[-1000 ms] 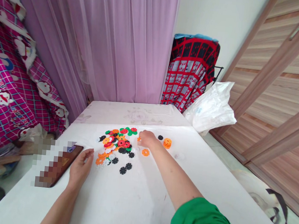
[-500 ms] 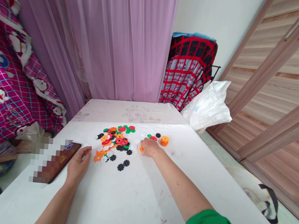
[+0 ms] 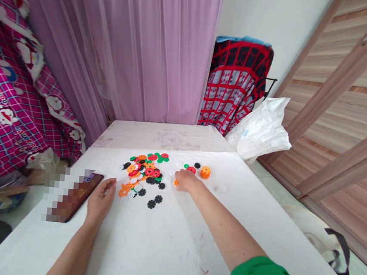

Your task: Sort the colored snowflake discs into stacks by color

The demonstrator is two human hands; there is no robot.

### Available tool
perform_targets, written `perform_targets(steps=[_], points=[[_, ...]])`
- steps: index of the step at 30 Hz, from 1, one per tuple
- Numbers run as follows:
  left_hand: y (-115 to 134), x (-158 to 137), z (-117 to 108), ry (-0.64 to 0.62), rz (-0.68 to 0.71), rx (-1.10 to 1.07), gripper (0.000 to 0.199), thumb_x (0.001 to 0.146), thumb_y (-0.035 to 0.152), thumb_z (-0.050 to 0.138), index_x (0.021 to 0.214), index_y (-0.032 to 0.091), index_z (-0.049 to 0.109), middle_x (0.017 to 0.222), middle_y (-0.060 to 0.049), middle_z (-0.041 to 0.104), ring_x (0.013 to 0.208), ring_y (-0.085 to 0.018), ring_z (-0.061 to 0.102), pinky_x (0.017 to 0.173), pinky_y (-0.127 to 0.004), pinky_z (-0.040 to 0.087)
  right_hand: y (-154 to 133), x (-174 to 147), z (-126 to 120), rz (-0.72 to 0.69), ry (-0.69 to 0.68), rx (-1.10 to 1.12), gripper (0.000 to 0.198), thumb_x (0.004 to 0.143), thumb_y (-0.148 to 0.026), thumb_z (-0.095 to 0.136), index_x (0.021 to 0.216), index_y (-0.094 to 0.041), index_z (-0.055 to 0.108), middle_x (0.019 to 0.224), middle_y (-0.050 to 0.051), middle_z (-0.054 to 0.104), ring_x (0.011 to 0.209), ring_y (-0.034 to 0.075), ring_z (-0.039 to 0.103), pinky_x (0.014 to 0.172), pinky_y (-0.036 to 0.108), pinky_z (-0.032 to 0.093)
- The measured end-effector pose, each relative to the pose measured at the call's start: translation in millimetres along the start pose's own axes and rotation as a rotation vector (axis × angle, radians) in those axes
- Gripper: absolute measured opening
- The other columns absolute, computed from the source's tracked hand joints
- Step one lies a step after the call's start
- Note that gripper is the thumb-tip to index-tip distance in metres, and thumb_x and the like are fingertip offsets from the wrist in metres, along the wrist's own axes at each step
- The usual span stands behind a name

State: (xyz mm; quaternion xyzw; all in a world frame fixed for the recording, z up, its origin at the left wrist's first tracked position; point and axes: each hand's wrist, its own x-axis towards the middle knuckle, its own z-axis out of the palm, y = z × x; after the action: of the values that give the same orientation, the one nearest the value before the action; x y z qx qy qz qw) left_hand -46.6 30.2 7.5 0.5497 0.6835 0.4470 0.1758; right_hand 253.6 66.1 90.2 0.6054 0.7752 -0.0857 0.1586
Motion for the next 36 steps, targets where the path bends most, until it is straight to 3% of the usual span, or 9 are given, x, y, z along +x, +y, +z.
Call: perform_targets(steps=[4, 7, 13, 18, 24, 29, 36], points=[[1.5, -0.9, 0.0, -0.001, -0.007, 0.006, 0.033, 0.080, 0.037, 0.047, 0.103, 0.022, 0.065, 0.103, -0.006, 0.072, 0.095, -0.022, 0.067, 0.081, -0.032, 0.051, -9.6, 2.0, -11.6, 0.005, 0.020, 0.005, 0.043, 0.074, -0.025, 0.064, 0.116, -0.016, 0.062, 0.117, 0.017, 0.063, 0.102, 0.029, 0.062, 0.077, 0.033, 0.046], [0.6, -1.1, 0.5, -0.008, -0.011, -0.005, 0.033, 0.080, 0.037, 0.047, 0.103, 0.022, 0.065, 0.105, -0.006, 0.072, 0.097, -0.022, 0.067, 0.085, -0.034, 0.051, -30.2, 13.3, -19.4, -0.046, 0.096, 0.021, 0.039, 0.081, -0.026, 0.056, 0.120, -0.021, 0.060, 0.121, 0.012, 0.060, 0.109, 0.025, 0.058, 0.085, 0.031, 0.044], [-1.1, -0.5, 1.7, -0.003, -0.030, -0.044, 0.032, 0.079, 0.036, 0.049, 0.103, 0.021, 0.065, 0.105, -0.007, 0.072, 0.097, -0.022, 0.067, 0.088, -0.035, 0.050, -68.2, 46.8, -10.9, -0.364, 0.287, 0.114, 0.033, 0.087, -0.022, 0.049, 0.116, -0.028, 0.064, 0.121, 0.004, 0.059, 0.112, 0.018, 0.054, 0.087, 0.026, 0.042], [-1.7, -0.5, 1.9, -0.014, -0.023, -0.034, 0.031, 0.080, 0.035, 0.048, 0.103, 0.021, 0.065, 0.105, -0.006, 0.072, 0.096, -0.021, 0.067, 0.088, -0.035, 0.050, -52.2, 51.1, -1.1, -0.257, 0.264, 0.117, 0.033, 0.086, -0.018, 0.049, 0.114, -0.026, 0.064, 0.116, 0.005, 0.061, 0.109, 0.018, 0.055, 0.087, 0.025, 0.042], [-5.4, -1.8, 3.3, -0.011, 0.002, -0.023, 0.032, 0.081, 0.037, 0.048, 0.104, 0.021, 0.064, 0.106, -0.007, 0.072, 0.097, -0.022, 0.066, 0.089, -0.035, 0.050, -30.7, 50.8, -7.5, -0.104, 0.233, 0.105, 0.028, 0.084, -0.019, 0.051, 0.105, -0.023, 0.068, 0.115, 0.008, 0.062, 0.107, 0.022, 0.058, 0.085, 0.029, 0.044], [-7.3, -1.6, 3.6, -0.002, 0.003, -0.020, 0.032, 0.080, 0.037, 0.048, 0.103, 0.022, 0.064, 0.106, -0.006, 0.072, 0.095, -0.021, 0.066, 0.090, -0.036, 0.049, -48.6, 68.0, -17.8, -0.157, 0.316, 0.125, 0.041, 0.082, -0.022, 0.055, 0.123, -0.024, 0.058, 0.127, 0.006, 0.060, 0.119, 0.021, 0.051, 0.097, 0.031, 0.038], [-10.6, -0.3, 5.2, -0.005, 0.006, -0.049, 0.033, 0.081, 0.037, 0.048, 0.104, 0.021, 0.064, 0.106, -0.007, 0.072, 0.095, -0.021, 0.067, 0.091, -0.037, 0.049, -66.5, 86.4, -17.8, -0.176, 0.308, 0.139, 0.040, 0.078, -0.026, 0.063, 0.117, -0.019, 0.061, 0.117, 0.009, 0.066, 0.114, 0.026, 0.054, 0.095, 0.033, 0.038]])
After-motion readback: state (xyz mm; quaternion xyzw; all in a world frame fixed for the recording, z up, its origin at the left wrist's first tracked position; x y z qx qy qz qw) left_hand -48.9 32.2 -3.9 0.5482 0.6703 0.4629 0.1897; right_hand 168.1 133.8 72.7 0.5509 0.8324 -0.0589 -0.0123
